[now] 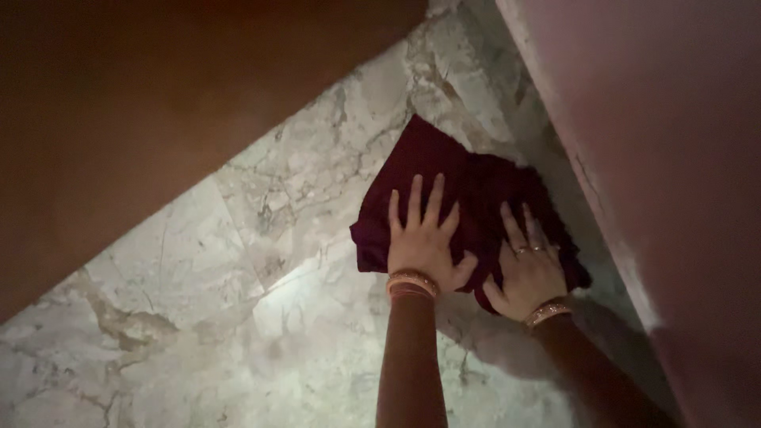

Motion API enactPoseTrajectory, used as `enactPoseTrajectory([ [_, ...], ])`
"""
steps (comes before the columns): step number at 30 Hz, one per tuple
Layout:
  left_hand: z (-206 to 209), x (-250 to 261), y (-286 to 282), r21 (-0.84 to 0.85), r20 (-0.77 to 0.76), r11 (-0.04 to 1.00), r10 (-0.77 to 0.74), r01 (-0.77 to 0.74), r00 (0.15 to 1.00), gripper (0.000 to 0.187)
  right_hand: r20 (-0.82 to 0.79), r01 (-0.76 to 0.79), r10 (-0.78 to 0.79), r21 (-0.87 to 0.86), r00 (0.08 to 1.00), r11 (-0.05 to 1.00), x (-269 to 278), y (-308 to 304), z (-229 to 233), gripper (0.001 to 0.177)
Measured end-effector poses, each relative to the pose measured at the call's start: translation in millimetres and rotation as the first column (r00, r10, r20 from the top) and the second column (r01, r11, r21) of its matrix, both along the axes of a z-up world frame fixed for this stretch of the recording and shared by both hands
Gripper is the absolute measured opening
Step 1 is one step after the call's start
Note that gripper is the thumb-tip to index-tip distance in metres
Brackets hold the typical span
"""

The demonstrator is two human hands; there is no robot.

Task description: The person wipes a marble floor with a maroon cloth. They then dip the cloth into a white bucket of water, wring it out, and resume wiping the floor surface.

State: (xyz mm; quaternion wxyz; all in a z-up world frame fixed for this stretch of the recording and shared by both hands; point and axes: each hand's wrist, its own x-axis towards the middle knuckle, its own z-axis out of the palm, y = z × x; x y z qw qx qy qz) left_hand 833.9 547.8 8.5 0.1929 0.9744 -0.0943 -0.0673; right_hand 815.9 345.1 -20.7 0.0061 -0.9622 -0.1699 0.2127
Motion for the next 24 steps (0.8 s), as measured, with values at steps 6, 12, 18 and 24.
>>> enactPoseTrajectory([
  [6, 4.2, 33.1, 0.7, 0.049, -0.075, 0.998, -0.042, 0.046, 0.996, 0.089, 0.179, -0.022, -0.040, 0.332, 0.983, 0.943, 15.8, -7.6, -30.4, 0.084],
  [12, 7.9, 31.2, 3.8, 0.035, -0.054, 0.998, -0.057, 0.059, 0.997, 0.088, -0.001, 0.047, -0.047, 0.011, 0.999, 0.999, 20.7, 6.6, -6.5, 0.090],
  [18, -3.6, 19.3, 0.3, 0.040, 0.041, 0.999, 0.002, -0.004, 0.999, 0.082, 0.190, 0.077, -0.112, 0.183, 0.975, 0.980, 7.9, 15.2, 4.7, 0.071],
  [24, -10.8, -29.4, 1.7, 0.037, 0.148, 0.991, 0.120, -0.127, 0.982, 0.076, 0.366, 0.108, -0.107, 0.019, 0.924, 0.994, -20.9, 21.5, -7.3, 0.075],
])
